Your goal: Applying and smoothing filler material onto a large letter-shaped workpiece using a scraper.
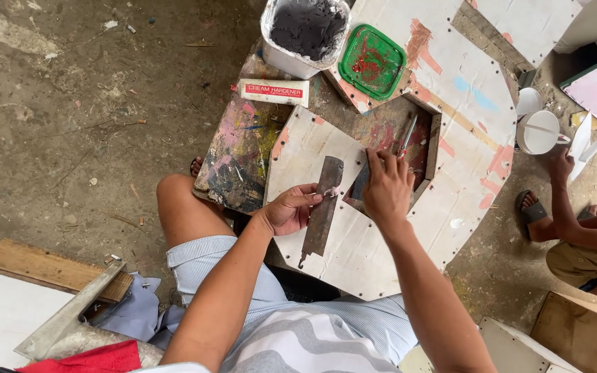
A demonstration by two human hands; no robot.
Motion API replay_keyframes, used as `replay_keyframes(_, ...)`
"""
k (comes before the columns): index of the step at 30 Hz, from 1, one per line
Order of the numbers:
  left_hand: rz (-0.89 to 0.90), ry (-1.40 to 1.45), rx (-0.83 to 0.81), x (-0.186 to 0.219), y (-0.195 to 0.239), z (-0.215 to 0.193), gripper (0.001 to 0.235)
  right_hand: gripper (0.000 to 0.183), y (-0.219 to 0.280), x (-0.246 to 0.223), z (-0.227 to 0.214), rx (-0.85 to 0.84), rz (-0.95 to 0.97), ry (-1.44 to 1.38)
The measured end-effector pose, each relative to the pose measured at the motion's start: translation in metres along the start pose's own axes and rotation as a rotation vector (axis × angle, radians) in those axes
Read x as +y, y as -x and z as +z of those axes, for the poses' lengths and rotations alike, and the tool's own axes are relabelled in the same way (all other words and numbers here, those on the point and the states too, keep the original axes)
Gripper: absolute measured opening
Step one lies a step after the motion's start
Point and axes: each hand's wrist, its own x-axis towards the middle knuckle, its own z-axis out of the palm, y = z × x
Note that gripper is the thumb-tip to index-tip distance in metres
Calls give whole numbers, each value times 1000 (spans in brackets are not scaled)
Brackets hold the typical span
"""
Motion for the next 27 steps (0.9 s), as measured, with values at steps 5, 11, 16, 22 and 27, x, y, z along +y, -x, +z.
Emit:
replay_keyframes(5,1,0,2,5,6,16,17,57,17,-19,-11,46,-53,55)
replay_keyframes(11,10,-2,4,3,4,10,18,61,15,-18,2,133,-82,44)
replay_keyframes(16,20,6,10,3,5,11,18,64,13,-21,7,135,-80,83)
replay_keyframes(22,24,4,8,0,6,10,18,61,14,-21,9,159,-104,107)
replay_keyframes(27,42,20,20,-1,4,7,16,65,5,-20,9,36,-67,129)
